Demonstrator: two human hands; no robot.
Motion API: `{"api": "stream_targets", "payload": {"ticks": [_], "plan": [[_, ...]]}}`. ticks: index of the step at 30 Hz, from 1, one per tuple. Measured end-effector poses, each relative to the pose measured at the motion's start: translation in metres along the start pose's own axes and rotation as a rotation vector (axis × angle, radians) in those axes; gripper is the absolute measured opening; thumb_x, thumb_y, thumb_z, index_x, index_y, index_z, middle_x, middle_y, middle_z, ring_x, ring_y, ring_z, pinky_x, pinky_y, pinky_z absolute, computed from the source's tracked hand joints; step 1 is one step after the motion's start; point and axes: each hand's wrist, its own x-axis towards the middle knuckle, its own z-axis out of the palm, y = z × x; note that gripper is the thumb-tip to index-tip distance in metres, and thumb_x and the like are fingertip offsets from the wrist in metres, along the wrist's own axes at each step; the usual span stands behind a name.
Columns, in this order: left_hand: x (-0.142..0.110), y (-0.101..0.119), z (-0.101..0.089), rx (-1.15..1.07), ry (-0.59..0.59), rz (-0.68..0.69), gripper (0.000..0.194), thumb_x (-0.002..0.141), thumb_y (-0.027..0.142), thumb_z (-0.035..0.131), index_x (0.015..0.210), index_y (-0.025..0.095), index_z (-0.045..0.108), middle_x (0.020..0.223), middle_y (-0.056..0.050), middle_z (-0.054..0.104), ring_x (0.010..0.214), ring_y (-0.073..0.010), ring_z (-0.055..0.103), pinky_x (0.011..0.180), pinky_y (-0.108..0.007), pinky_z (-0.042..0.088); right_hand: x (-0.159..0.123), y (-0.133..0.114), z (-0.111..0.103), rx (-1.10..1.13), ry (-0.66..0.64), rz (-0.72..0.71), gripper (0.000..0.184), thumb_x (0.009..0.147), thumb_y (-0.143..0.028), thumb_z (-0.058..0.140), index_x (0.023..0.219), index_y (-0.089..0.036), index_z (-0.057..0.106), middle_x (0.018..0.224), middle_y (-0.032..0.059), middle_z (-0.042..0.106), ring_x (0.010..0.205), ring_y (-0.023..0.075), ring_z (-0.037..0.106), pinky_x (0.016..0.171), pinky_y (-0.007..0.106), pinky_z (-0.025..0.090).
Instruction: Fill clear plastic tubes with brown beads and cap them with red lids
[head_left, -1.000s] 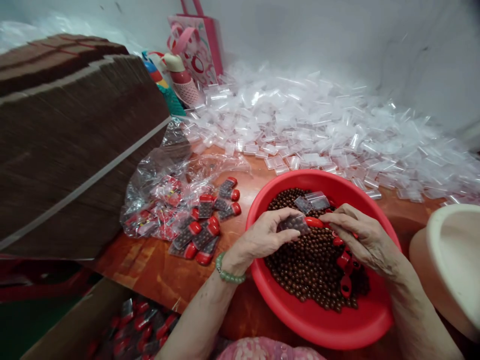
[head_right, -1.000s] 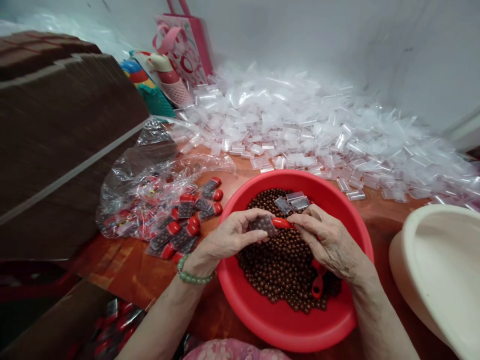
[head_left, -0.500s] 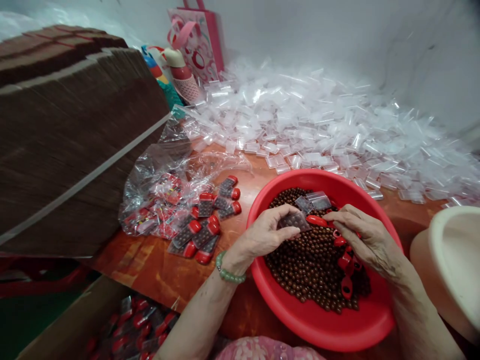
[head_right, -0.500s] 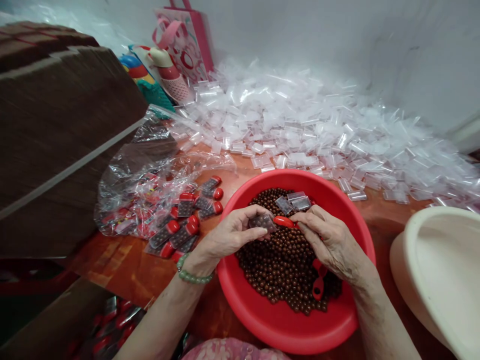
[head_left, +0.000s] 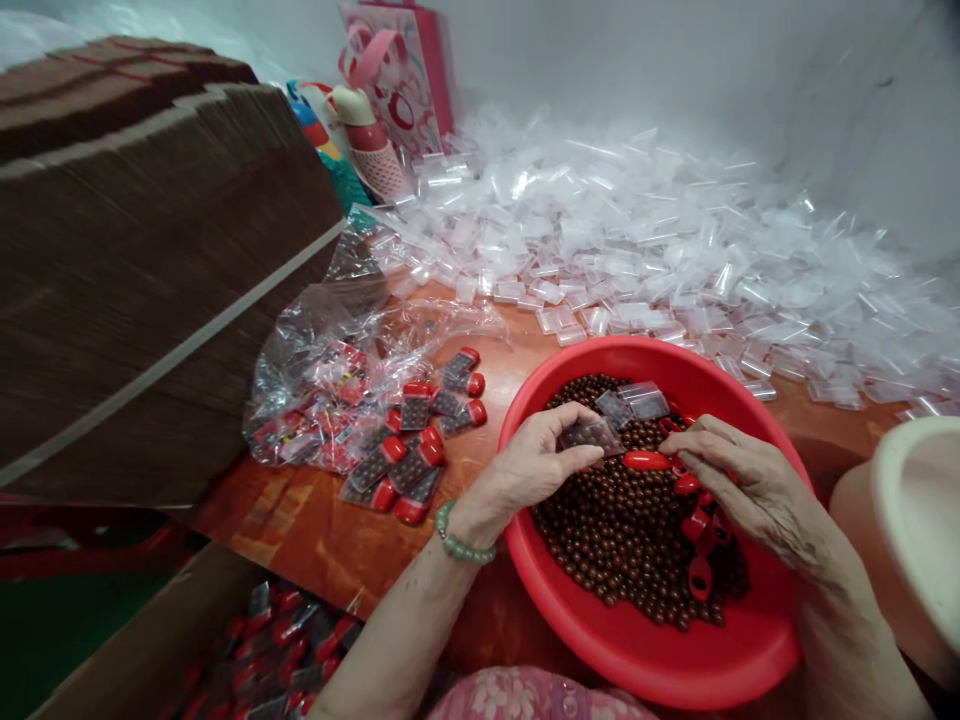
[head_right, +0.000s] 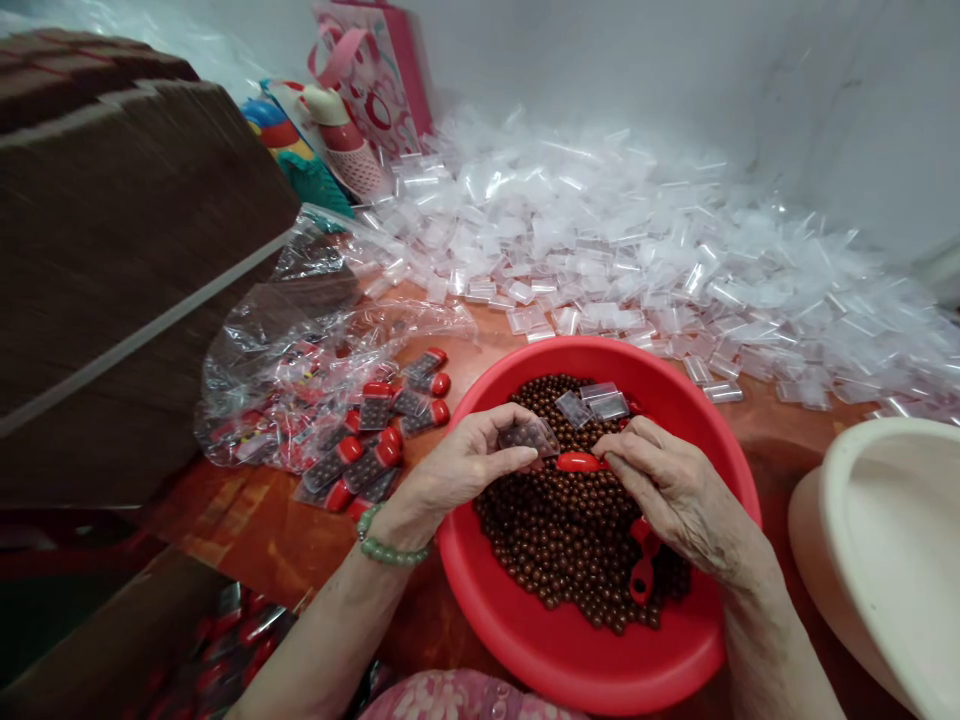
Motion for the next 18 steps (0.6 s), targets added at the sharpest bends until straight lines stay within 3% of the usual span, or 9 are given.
{"api": "stream_targets", "payload": {"ticks": [8, 15, 18], "plan": [[-0.0004, -0.0015, -0.0013, 0.045, -0.006, -0.017, 0.017, 0.073, 0.016, 0.070, 0.089, 0.015, 0.064, 0.085, 0.000, 0.063, 0.080, -0.0130, 0.056, 0.078, -0.026, 0.043, 0.0024, -0.0001, 0.0065, 0.024, 0.090, 0.026, 0.022, 0.100, -0.019, 0.047, 0.115, -0.026, 0.061, 0.088, 0.0021, 0.057, 0.078, 0.0146, 0.057, 0.069, 0.027, 0.046], [-0.0012, 0.0006, -0.0036, -0.210, -0.050, -0.051, 0.029, 0.072, 0.020, 0.078, 0.093, 0.015, 0.059, 0.092, -0.003, 0.068, 0.082, -0.0142, 0.066, 0.080, -0.028, 0.051, 0.0042, -0.0016, 0.0029, -0.004, 0.235, 0.072, 0.015, 0.097, -0.025, 0.054, 0.111, -0.025, 0.061, 0.093, 0.0027, 0.066, 0.083, 0.0168, 0.064, 0.076, 0.027, 0.050], [-0.0030, -0.0007, -0.0061, -0.282, -0.081, -0.022, 0.040, 0.073, 0.023, 0.080, 0.107, 0.017, 0.058, 0.096, -0.006, 0.071, 0.085, -0.0169, 0.070, 0.077, -0.027, 0.053, 0.0030, 0.0012, 0.0063, 0.009, 0.229, 0.099, 0.017, 0.096, -0.027, 0.057, 0.111, -0.025, 0.061, 0.098, 0.0034, 0.069, 0.086, 0.0174, 0.066, 0.079, 0.027, 0.052]]}}
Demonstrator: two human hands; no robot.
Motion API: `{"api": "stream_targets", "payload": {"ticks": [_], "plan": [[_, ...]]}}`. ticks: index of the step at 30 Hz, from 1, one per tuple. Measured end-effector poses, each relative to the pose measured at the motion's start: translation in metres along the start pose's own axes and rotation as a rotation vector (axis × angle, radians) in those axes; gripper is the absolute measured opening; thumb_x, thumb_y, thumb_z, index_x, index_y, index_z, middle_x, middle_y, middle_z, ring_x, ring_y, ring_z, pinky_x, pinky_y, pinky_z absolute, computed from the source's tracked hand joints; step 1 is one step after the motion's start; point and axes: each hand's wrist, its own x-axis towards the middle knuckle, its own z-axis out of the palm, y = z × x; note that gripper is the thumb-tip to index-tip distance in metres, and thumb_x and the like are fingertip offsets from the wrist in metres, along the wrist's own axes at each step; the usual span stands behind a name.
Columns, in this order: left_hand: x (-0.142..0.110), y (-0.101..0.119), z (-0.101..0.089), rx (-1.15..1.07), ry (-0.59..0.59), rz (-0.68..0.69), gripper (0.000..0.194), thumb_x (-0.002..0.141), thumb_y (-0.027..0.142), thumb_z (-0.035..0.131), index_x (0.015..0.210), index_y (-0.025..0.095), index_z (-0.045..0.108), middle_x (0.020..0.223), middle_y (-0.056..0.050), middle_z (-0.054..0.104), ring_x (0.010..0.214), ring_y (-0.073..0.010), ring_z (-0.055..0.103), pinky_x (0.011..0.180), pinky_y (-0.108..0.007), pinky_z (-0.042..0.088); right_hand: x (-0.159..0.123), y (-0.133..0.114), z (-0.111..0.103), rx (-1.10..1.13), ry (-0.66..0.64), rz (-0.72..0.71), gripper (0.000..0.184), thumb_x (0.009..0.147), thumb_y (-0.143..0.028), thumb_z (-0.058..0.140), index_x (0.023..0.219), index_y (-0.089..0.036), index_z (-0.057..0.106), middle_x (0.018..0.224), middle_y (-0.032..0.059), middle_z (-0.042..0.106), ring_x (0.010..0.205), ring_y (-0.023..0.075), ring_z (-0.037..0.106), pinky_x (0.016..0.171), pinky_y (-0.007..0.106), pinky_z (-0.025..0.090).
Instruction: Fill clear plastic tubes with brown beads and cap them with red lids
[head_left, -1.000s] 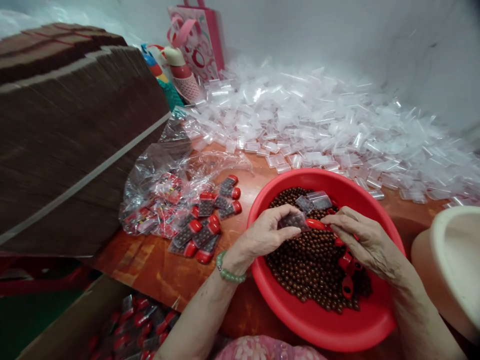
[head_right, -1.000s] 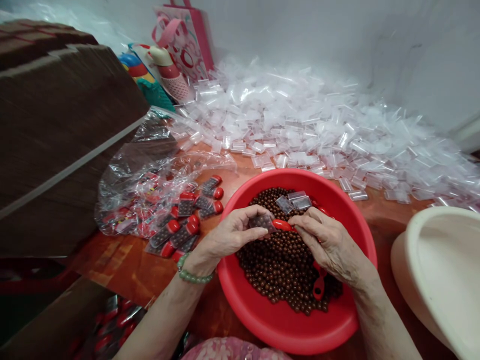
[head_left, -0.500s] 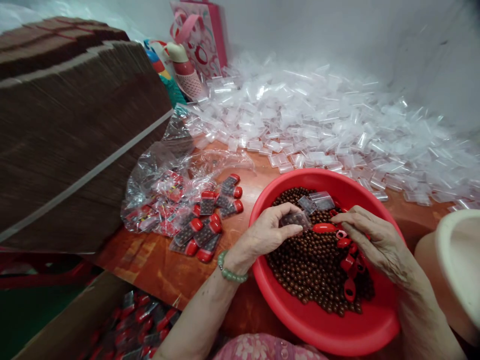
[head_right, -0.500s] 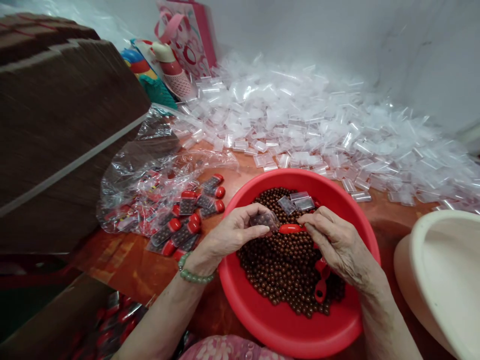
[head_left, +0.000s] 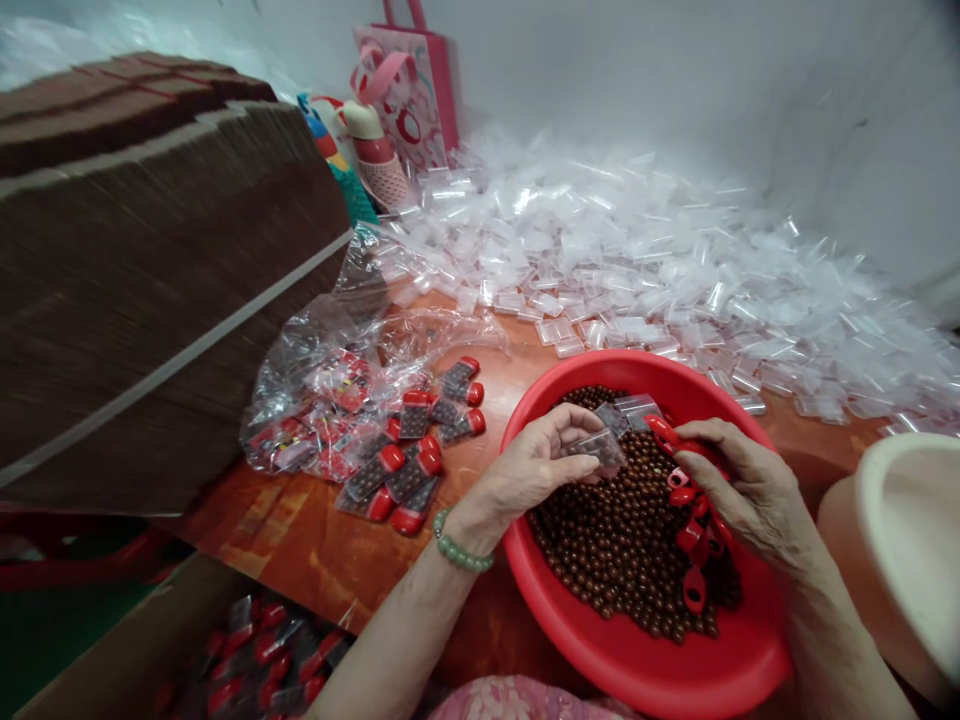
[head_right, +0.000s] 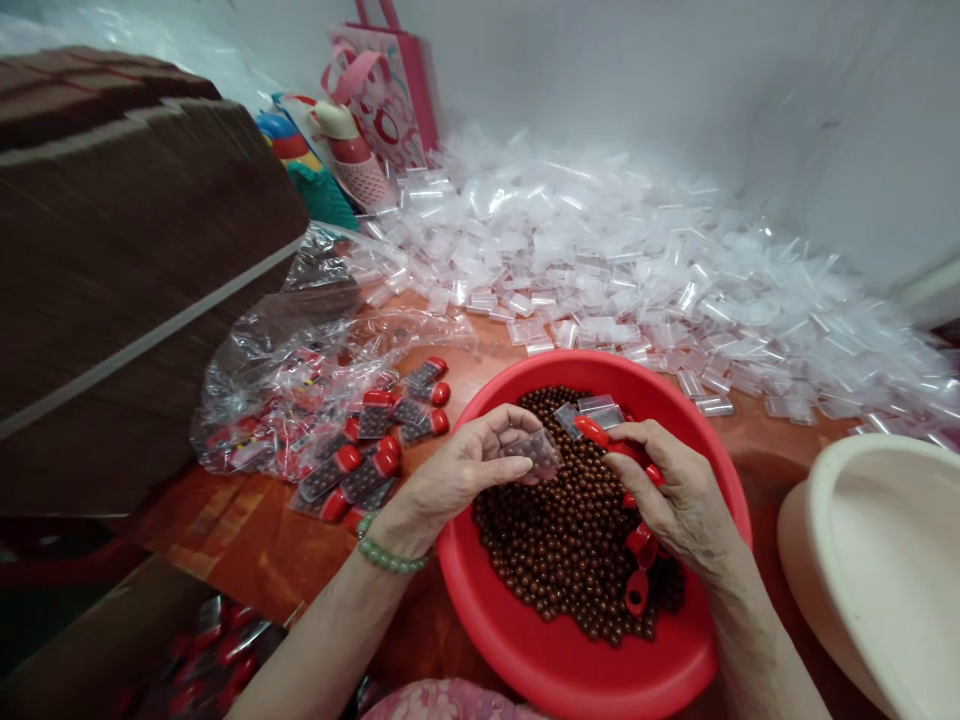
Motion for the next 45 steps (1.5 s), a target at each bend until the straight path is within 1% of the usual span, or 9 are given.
{"api": "stream_targets", "payload": {"ticks": [4, 8, 13, 18, 22, 27, 32, 38, 45], "plan": [[-0.003, -0.001, -0.002, -0.042, -0.060, 0.041, 0.059, 0.076, 0.024, 0.079, 0.130, 0.023, 0.055, 0.102, -0.006, 0.071, 0.084, -0.0186, 0.073, 0.072, -0.025, 0.055, -0.003, 0.002, 0.006, 0.150, -0.076, 0.156, 0.021, 0.099, -0.034, 0.051, 0.115, -0.025, 0.061, 0.093, 0.0032, 0.070, 0.073, 0.0151, 0.064, 0.067, 0.026, 0.051], [-0.004, -0.001, -0.002, -0.046, -0.059, 0.016, 0.041, 0.077, 0.022, 0.078, 0.116, 0.020, 0.065, 0.102, -0.005, 0.070, 0.082, -0.0174, 0.074, 0.070, -0.023, 0.056, 0.006, -0.004, 0.010, 0.403, -0.196, 0.353, 0.027, 0.098, -0.045, 0.051, 0.104, -0.022, 0.063, 0.078, 0.0014, 0.067, 0.060, 0.0127, 0.056, 0.056, 0.024, 0.045], [-0.004, 0.000, -0.001, -0.103, -0.035, 0.010, 0.041, 0.076, 0.023, 0.080, 0.112, 0.020, 0.063, 0.104, -0.006, 0.072, 0.082, -0.0171, 0.074, 0.071, -0.023, 0.057, 0.027, -0.012, 0.015, 0.712, -0.323, 0.482, 0.037, 0.094, -0.053, 0.054, 0.087, -0.018, 0.064, 0.064, -0.0005, 0.059, 0.050, 0.0099, 0.045, 0.049, 0.024, 0.033], [-0.005, 0.003, 0.000, -0.115, -0.053, -0.014, 0.051, 0.075, 0.021, 0.079, 0.122, 0.022, 0.059, 0.123, -0.010, 0.068, 0.081, -0.0166, 0.075, 0.069, -0.023, 0.057, 0.033, -0.015, 0.022, 0.713, -0.450, 0.526, 0.045, 0.092, -0.057, 0.056, 0.073, -0.017, 0.061, 0.053, -0.0035, 0.048, 0.050, 0.0085, 0.039, 0.049, 0.023, 0.028], [-0.004, 0.005, 0.003, -0.069, 0.011, -0.009, 0.046, 0.074, 0.021, 0.079, 0.117, 0.019, 0.064, 0.107, -0.007, 0.072, 0.078, -0.0143, 0.072, 0.072, -0.023, 0.054, 0.032, -0.021, 0.033, 0.726, -0.418, 0.594, 0.040, 0.087, -0.058, 0.063, 0.087, -0.018, 0.060, 0.061, -0.0046, 0.056, 0.044, 0.0058, 0.043, 0.044, 0.020, 0.027], [-0.003, 0.009, 0.009, 0.088, 0.185, 0.016, 0.037, 0.068, 0.016, 0.081, 0.104, 0.017, 0.070, 0.093, -0.002, 0.073, 0.082, -0.0126, 0.067, 0.081, -0.025, 0.050, 0.029, -0.028, 0.046, 0.657, -0.286, 0.607, 0.043, 0.082, -0.060, 0.066, 0.079, -0.020, 0.051, 0.046, -0.0079, 0.051, 0.038, 0.0078, 0.046, 0.041, 0.019, 0.030], [-0.003, 0.010, 0.012, 0.206, 0.267, 0.034, 0.030, 0.071, 0.019, 0.078, 0.100, 0.017, 0.071, 0.086, 0.000, 0.071, 0.075, -0.0107, 0.062, 0.076, -0.024, 0.047, 0.027, -0.037, 0.043, 0.548, -0.300, 0.564, 0.042, 0.091, -0.060, 0.053, 0.083, -0.019, 0.057, 0.051, -0.0053, 0.053, 0.044, 0.0091, 0.047, 0.045, 0.022, 0.036], [0.000, 0.007, 0.009, 0.257, 0.197, 0.121, 0.035, 0.072, 0.018, 0.078, 0.107, 0.018, 0.071, 0.101, -0.002, 0.073, 0.093, -0.0147, 0.064, 0.089, -0.026, 0.046, 0.025, -0.045, 0.038, 0.446, -0.324, 0.418, 0.027, 0.102, -0.044, 0.041, 0.113, -0.022, 0.050, 0.068, -0.0049, 0.052, 0.062, 0.0112, 0.050, 0.060, 0.024, 0.041], [-0.001, 0.007, 0.008, 0.252, 0.210, 0.132, 0.019, 0.075, 0.025, 0.077, 0.092, 0.017, 0.075, 0.086, -0.001, 0.072, 0.081, -0.0141, 0.062, 0.084, -0.026, 0.047, 0.023, -0.043, 0.042, 0.544, -0.366, 0.433, 0.024, 0.102, -0.046, 0.041, 0.105, -0.023, 0.047, 0.068, -0.0043, 0.055, 0.060, 0.0117, 0.051, 0.059, 0.025, 0.044]]}}
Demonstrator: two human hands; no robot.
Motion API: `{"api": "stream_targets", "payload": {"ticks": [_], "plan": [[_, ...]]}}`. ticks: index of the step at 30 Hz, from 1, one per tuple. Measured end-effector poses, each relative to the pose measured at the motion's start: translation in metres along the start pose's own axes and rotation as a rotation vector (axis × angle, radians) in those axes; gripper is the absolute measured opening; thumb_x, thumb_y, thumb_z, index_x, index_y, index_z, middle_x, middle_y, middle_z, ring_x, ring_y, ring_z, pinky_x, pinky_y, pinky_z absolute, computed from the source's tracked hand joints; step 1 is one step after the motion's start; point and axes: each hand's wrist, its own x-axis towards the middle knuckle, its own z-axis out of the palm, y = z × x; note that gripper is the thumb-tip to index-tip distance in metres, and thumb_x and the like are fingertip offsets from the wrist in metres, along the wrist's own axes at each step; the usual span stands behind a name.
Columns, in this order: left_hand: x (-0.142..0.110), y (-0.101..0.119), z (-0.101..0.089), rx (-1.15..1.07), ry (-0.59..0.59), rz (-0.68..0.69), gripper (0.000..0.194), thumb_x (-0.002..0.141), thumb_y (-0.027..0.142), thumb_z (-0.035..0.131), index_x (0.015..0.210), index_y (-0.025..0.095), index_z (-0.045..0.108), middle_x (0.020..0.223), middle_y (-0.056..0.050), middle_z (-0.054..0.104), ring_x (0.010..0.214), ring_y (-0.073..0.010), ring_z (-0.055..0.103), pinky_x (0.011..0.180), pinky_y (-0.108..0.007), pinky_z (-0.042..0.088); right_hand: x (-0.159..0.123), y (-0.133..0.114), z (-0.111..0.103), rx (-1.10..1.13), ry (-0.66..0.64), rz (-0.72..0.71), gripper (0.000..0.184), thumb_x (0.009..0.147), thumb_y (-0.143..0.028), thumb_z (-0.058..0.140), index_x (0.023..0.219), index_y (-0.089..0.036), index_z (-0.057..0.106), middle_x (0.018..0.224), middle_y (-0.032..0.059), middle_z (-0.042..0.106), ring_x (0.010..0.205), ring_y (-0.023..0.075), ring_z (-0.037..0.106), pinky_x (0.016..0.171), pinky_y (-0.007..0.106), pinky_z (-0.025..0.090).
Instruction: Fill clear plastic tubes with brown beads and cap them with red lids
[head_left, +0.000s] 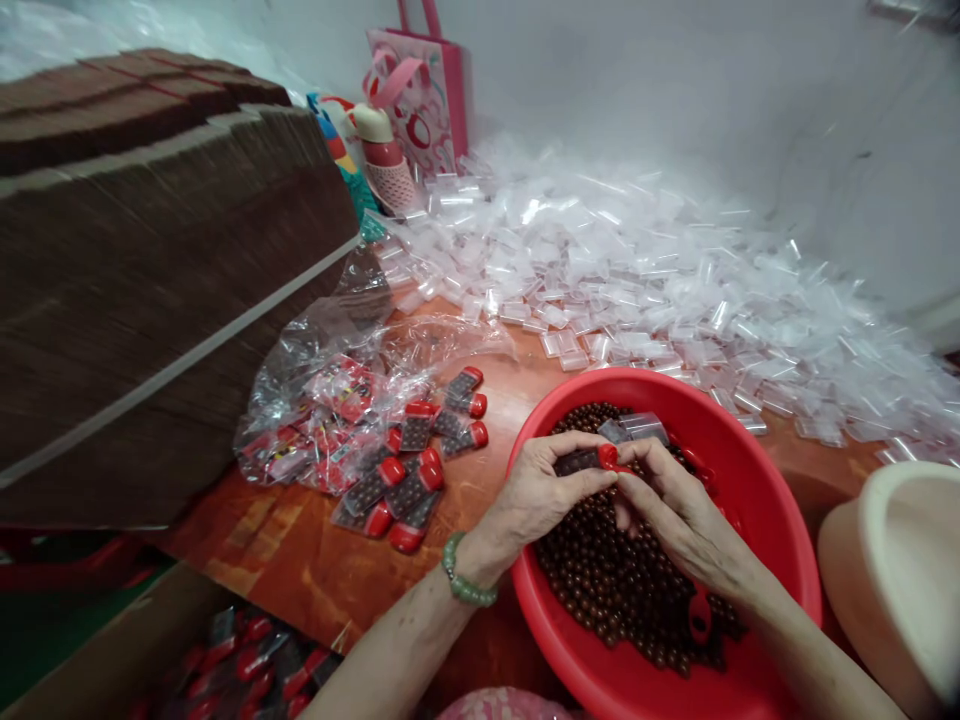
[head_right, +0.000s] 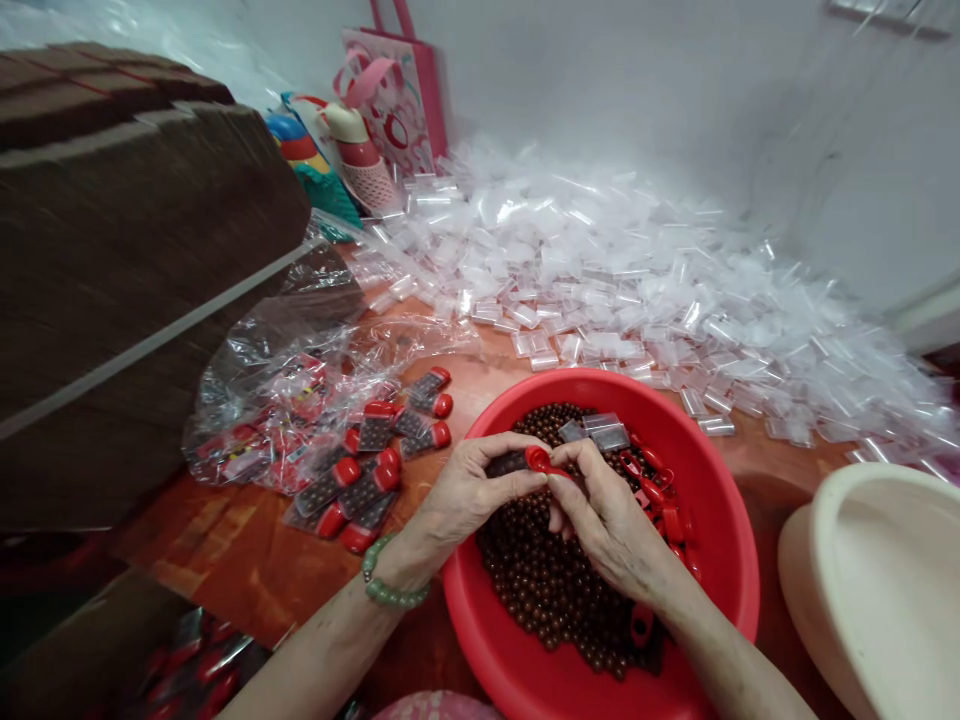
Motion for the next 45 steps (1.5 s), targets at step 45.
{"api": "stream_targets", "payload": {"ticks": [45], "plan": [[-0.007, 0.002, -0.004, -0.374, -0.038, 0.111, 0.015, 0.085, 0.019, 0.070, 0.100, 0.020, 0.069, 0.107, -0.004, 0.073, 0.092, -0.0162, 0.073, 0.084, -0.026, 0.055, -0.013, 0.003, -0.026, 0.335, 0.334, -0.100, 0.017, 0.090, -0.032, 0.068, 0.106, -0.029, 0.061, 0.102, 0.0016, 0.069, 0.085, 0.0186, 0.074, 0.083, 0.036, 0.063]]}}
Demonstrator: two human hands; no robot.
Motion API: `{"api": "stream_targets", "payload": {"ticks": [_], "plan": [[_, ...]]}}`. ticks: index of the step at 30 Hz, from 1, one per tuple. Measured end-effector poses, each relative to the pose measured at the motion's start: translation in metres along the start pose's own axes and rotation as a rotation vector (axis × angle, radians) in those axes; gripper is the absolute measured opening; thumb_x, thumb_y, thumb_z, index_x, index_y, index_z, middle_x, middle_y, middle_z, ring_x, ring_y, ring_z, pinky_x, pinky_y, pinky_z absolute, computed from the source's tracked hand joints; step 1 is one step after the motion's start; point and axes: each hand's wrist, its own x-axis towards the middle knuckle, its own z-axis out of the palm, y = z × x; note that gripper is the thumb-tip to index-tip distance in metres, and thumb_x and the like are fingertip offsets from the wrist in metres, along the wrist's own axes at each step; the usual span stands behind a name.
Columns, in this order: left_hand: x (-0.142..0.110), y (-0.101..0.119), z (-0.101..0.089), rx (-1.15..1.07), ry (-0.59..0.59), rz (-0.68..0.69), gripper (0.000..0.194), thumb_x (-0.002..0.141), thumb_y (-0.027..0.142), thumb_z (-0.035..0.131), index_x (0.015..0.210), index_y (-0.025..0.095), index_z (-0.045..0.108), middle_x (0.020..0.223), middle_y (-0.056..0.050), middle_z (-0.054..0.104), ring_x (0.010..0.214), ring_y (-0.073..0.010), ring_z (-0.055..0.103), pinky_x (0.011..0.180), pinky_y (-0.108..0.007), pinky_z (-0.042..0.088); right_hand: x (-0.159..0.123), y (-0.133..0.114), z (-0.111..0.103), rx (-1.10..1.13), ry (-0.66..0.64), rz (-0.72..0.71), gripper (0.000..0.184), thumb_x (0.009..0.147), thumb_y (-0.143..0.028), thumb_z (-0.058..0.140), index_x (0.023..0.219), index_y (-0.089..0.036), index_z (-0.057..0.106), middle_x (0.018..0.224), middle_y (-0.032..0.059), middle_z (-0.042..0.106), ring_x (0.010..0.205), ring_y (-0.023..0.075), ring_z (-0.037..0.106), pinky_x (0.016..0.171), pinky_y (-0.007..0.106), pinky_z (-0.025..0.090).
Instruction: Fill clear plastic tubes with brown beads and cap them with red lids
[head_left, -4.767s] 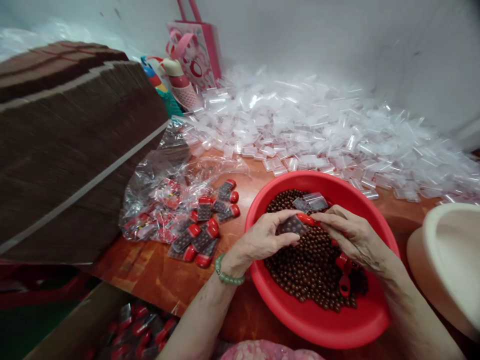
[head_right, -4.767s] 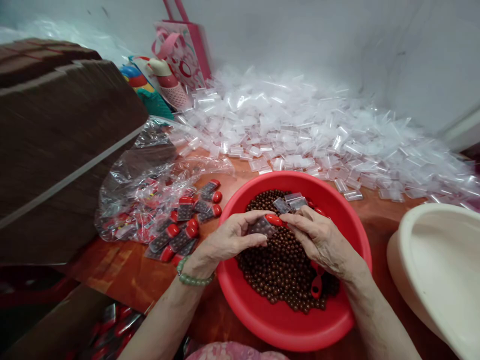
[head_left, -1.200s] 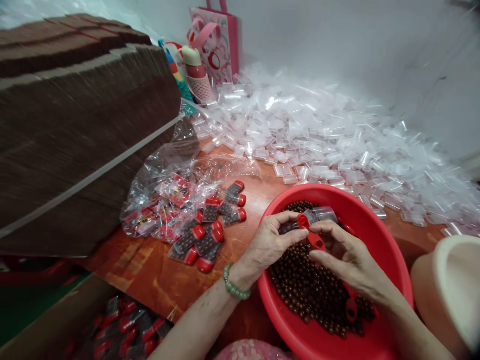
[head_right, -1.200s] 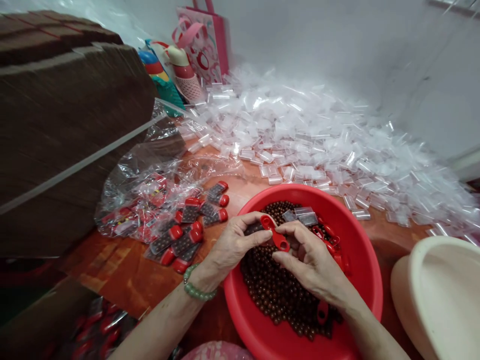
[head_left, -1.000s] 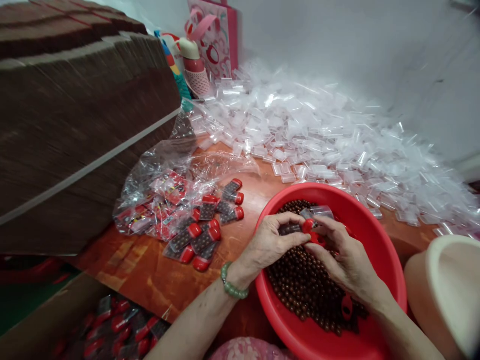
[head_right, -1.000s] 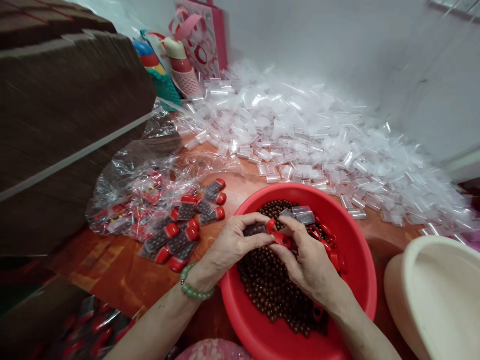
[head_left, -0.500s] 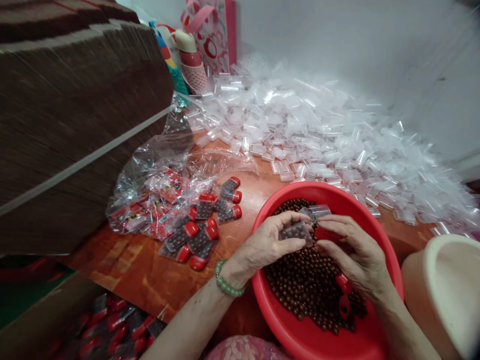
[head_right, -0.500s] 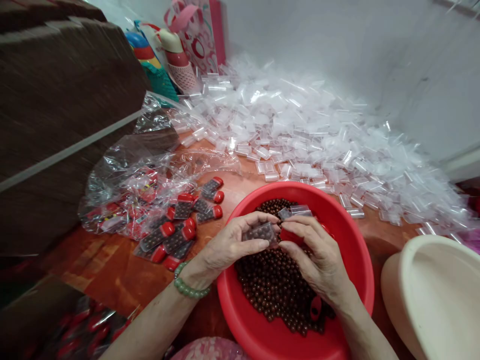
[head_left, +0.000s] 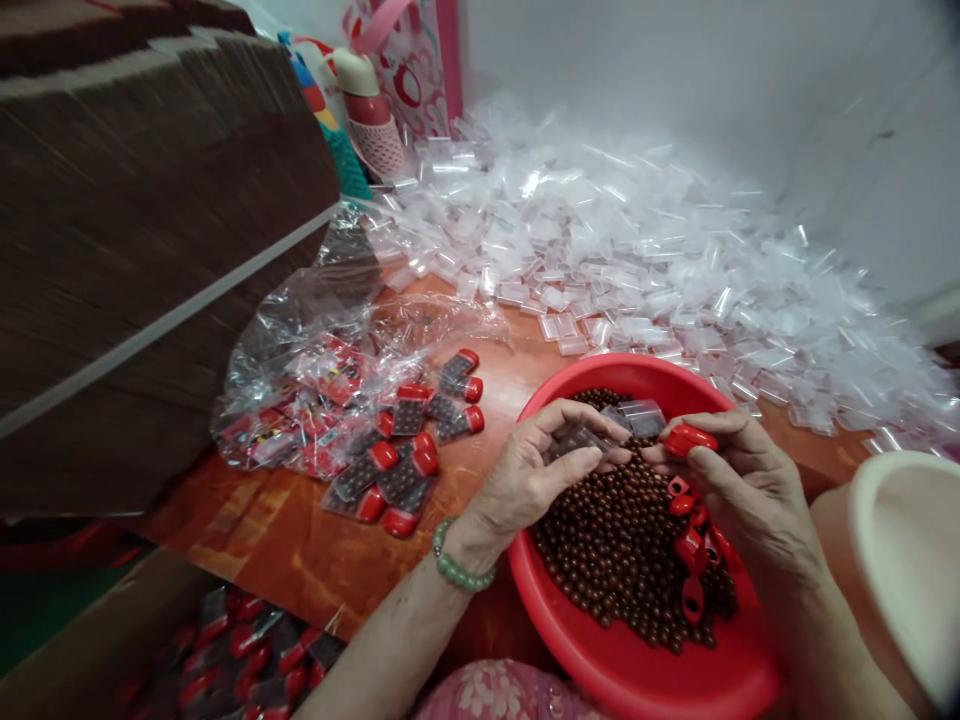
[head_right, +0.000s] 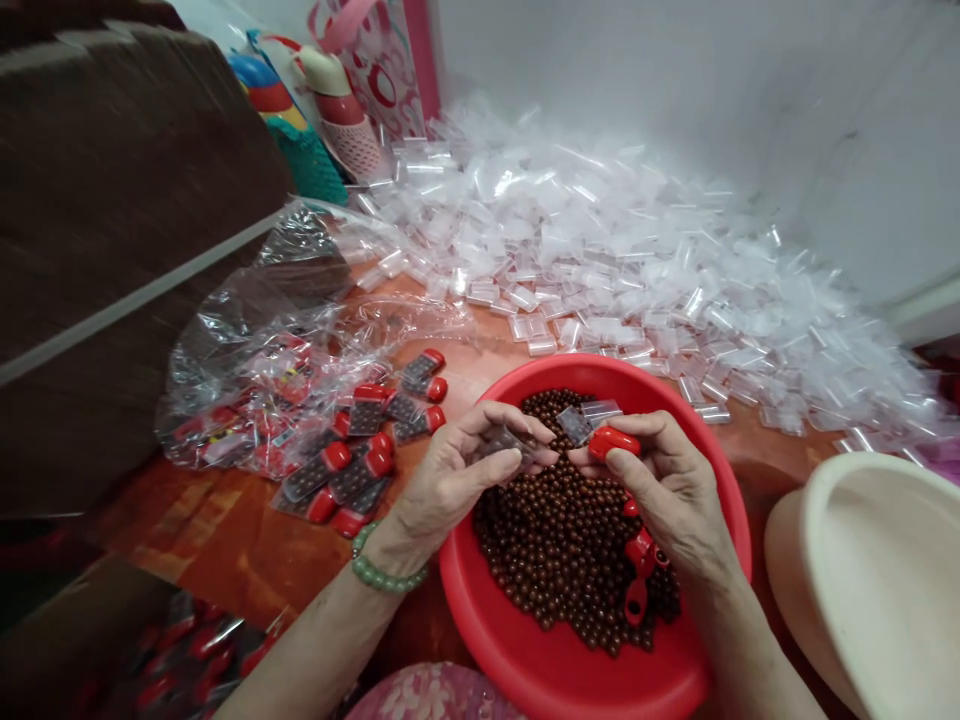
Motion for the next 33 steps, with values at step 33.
{"api": "stream_targets", "payload": {"ticks": [33], "plan": [[0.009, -0.011, -0.006, -0.032, -0.051, -0.141, 0.034, 0.086, 0.026, 0.070, 0.119, 0.020, 0.066, 0.108, -0.006, 0.073, 0.090, -0.0153, 0.070, 0.084, -0.027, 0.055, 0.052, -0.005, 0.045, -0.039, -0.016, -0.088, 0.020, 0.080, -0.036, 0.078, 0.094, -0.024, 0.070, 0.089, 0.0005, 0.075, 0.081, 0.0155, 0.071, 0.079, 0.030, 0.059]]}}
